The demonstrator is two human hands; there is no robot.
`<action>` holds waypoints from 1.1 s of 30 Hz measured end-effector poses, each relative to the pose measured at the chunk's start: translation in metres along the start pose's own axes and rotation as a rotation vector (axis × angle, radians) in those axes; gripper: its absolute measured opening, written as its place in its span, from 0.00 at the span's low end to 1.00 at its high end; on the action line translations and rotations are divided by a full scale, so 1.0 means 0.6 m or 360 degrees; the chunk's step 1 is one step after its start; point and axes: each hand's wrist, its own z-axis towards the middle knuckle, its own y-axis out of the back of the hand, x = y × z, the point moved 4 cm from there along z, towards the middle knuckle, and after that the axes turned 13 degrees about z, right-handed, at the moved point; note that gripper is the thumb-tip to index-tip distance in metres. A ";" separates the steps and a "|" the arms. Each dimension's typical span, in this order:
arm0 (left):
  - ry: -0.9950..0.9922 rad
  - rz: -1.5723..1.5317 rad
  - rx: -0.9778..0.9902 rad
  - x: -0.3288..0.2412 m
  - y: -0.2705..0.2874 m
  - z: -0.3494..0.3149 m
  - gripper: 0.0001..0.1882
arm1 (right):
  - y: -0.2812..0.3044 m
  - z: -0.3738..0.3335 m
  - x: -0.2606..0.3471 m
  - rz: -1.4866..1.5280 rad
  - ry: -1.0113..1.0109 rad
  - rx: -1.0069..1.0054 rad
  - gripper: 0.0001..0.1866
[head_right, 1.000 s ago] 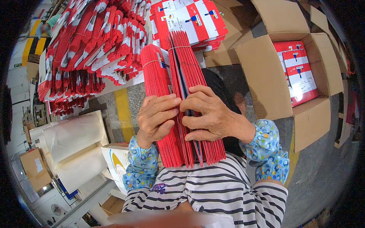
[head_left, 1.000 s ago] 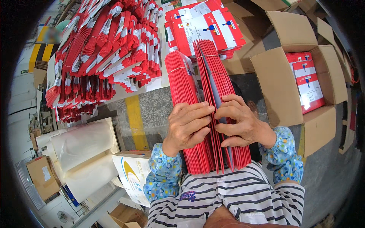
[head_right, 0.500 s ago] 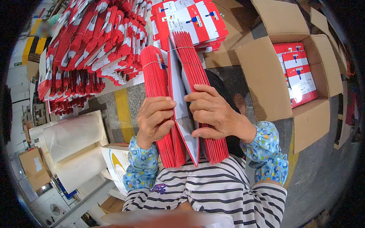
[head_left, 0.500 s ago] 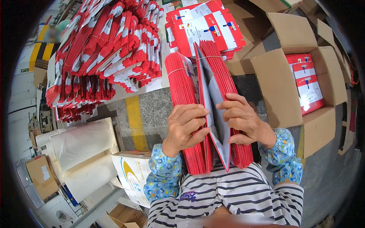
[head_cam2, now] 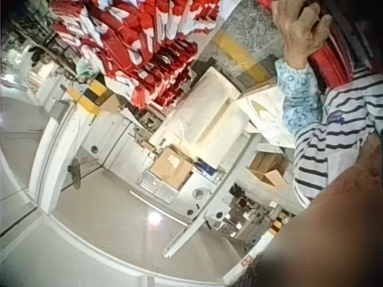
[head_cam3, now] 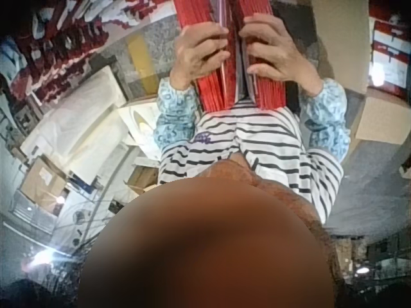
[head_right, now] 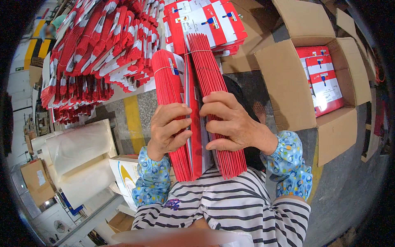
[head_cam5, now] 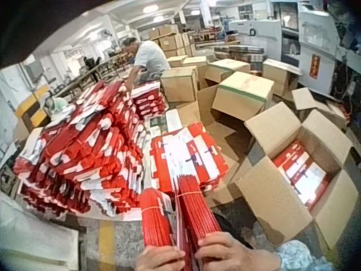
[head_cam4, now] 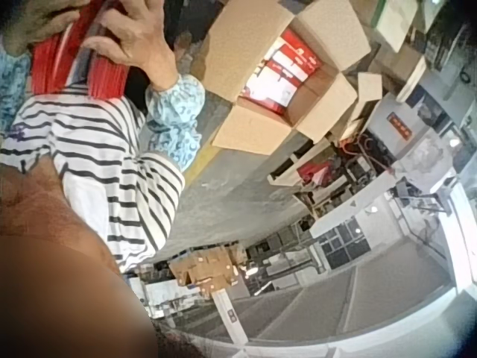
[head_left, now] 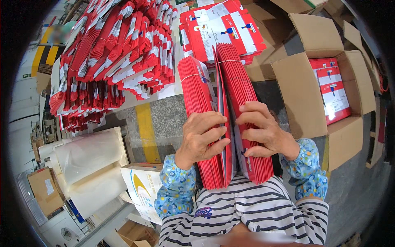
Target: Sorting and packing red and white cardboard folders into shipping boxes.
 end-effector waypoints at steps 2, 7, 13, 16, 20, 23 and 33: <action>-0.0004 0.0011 -0.0004 -0.002 -0.001 0.003 0.12 | -0.005 0.005 -0.001 -0.0103 0.0016 0.0209 0.23; -0.0009 0.0029 -0.0011 -0.003 -0.004 0.004 0.12 | -0.010 0.015 0.005 -0.0136 0.0033 0.0246 0.22; 0.0088 0.0071 0.0020 -0.001 -0.007 -0.002 0.12 | -0.004 0.008 -0.005 0.0018 0.0042 0.0124 0.22; 0.0228 0.0084 0.0048 0.001 -0.010 -0.004 0.15 | -0.008 0.004 -0.010 0.0064 0.0019 0.0186 0.22; 0.0295 0.0115 -0.0118 0.000 -0.003 0.007 0.25 | -0.014 0.022 0.005 -0.0015 -0.0039 0.0288 0.24; 0.0591 0.0238 -0.0019 0.014 -0.009 -0.010 0.32 | -0.014 0.025 0.008 -0.0071 -0.0028 0.0317 0.24; 0.1189 -0.0205 -0.0094 0.039 -0.013 -0.049 0.38 | -0.033 0.055 0.018 -0.0231 0.0012 0.0566 0.24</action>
